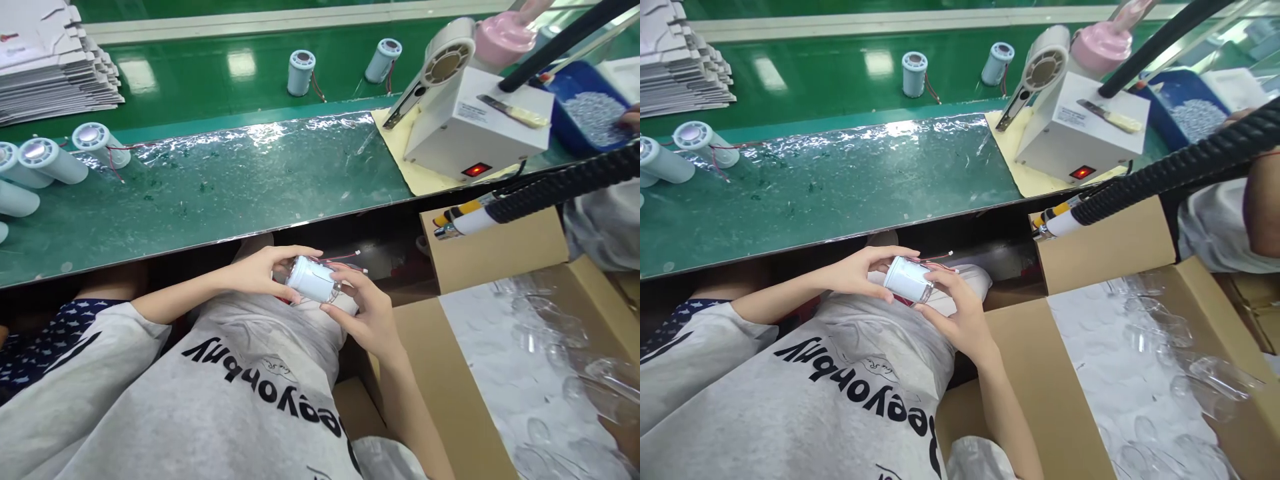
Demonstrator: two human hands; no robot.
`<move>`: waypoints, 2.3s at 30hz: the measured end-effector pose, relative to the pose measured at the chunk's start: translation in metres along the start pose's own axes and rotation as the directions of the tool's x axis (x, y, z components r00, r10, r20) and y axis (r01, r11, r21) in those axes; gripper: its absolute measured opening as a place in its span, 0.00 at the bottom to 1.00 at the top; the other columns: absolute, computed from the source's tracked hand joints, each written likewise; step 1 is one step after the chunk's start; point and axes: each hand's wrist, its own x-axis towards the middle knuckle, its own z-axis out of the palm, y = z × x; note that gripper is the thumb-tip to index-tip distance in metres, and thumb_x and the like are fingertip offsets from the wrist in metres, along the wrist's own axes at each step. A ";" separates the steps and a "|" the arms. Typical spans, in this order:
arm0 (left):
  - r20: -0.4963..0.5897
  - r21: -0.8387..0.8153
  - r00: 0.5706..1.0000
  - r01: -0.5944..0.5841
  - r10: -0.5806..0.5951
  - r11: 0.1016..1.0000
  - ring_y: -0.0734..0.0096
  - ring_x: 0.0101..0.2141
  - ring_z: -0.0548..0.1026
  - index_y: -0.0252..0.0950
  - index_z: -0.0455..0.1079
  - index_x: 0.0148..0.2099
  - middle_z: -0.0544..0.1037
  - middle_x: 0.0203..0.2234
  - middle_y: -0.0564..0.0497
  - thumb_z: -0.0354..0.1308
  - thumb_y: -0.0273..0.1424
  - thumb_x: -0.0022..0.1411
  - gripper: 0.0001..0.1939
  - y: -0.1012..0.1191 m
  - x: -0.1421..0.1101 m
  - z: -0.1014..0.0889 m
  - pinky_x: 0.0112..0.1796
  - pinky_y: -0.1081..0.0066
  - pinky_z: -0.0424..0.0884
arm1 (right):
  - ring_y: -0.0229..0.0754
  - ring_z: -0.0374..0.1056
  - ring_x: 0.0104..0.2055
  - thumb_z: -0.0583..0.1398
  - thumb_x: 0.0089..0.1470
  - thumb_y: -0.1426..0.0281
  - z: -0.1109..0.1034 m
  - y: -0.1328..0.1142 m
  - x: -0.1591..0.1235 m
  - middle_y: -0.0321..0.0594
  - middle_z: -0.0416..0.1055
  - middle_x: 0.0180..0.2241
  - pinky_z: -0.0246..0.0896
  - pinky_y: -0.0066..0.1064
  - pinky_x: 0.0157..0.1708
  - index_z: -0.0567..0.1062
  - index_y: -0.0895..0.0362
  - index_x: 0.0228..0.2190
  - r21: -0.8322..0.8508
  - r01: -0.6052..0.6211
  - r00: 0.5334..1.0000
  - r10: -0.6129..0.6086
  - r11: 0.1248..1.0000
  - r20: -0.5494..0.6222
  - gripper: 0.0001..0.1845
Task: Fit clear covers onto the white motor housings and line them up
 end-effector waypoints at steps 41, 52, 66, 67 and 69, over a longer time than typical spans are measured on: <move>0.064 -0.330 0.986 0.164 -0.152 0.930 0.71 0.38 0.78 0.35 0.68 0.48 0.80 0.41 0.48 0.81 0.38 0.41 0.36 0.007 0.104 0.054 0.42 0.71 0.72 | 0.53 0.76 0.48 0.65 0.56 0.76 -0.046 0.032 -0.018 0.50 0.73 0.51 0.82 0.45 0.41 0.67 0.46 0.62 -0.691 0.185 0.844 -0.473 0.699 -0.253 0.35; 0.088 -0.348 0.983 0.183 -0.163 0.920 0.76 0.35 0.77 0.35 0.67 0.48 0.78 0.39 0.52 0.81 0.38 0.40 0.37 0.017 0.085 0.053 0.38 0.74 0.73 | 0.53 0.77 0.50 0.67 0.53 0.79 -0.040 0.016 -0.023 0.47 0.73 0.56 0.82 0.43 0.43 0.71 0.43 0.58 -0.687 0.223 0.854 -0.478 0.692 -0.204 0.35; 0.138 -0.179 0.990 0.060 -0.035 0.982 0.70 0.41 0.79 0.40 0.63 0.51 0.77 0.51 0.43 0.79 0.34 0.45 0.36 0.008 0.065 0.036 0.42 0.70 0.75 | 0.54 0.78 0.51 0.67 0.58 0.70 -0.040 0.006 -0.024 0.51 0.77 0.54 0.81 0.47 0.46 0.73 0.51 0.54 -0.360 0.194 0.911 -0.304 0.912 -0.279 0.22; 0.143 -0.170 0.989 0.048 -0.024 0.984 0.69 0.43 0.79 0.40 0.63 0.51 0.77 0.52 0.43 0.79 0.33 0.46 0.35 0.008 0.064 0.035 0.43 0.70 0.75 | 0.54 0.78 0.52 0.66 0.58 0.70 -0.039 0.006 -0.024 0.51 0.77 0.54 0.81 0.47 0.46 0.73 0.51 0.54 -0.356 0.191 0.914 -0.298 0.915 -0.276 0.22; 0.152 -0.154 0.988 0.011 0.012 0.988 0.66 0.47 0.78 0.40 0.65 0.52 0.76 0.55 0.42 0.78 0.32 0.47 0.34 0.006 0.063 0.034 0.46 0.68 0.74 | 0.54 0.78 0.53 0.67 0.57 0.71 -0.038 0.005 -0.024 0.50 0.77 0.54 0.81 0.48 0.48 0.72 0.51 0.54 -0.358 0.187 0.919 -0.292 0.915 -0.266 0.24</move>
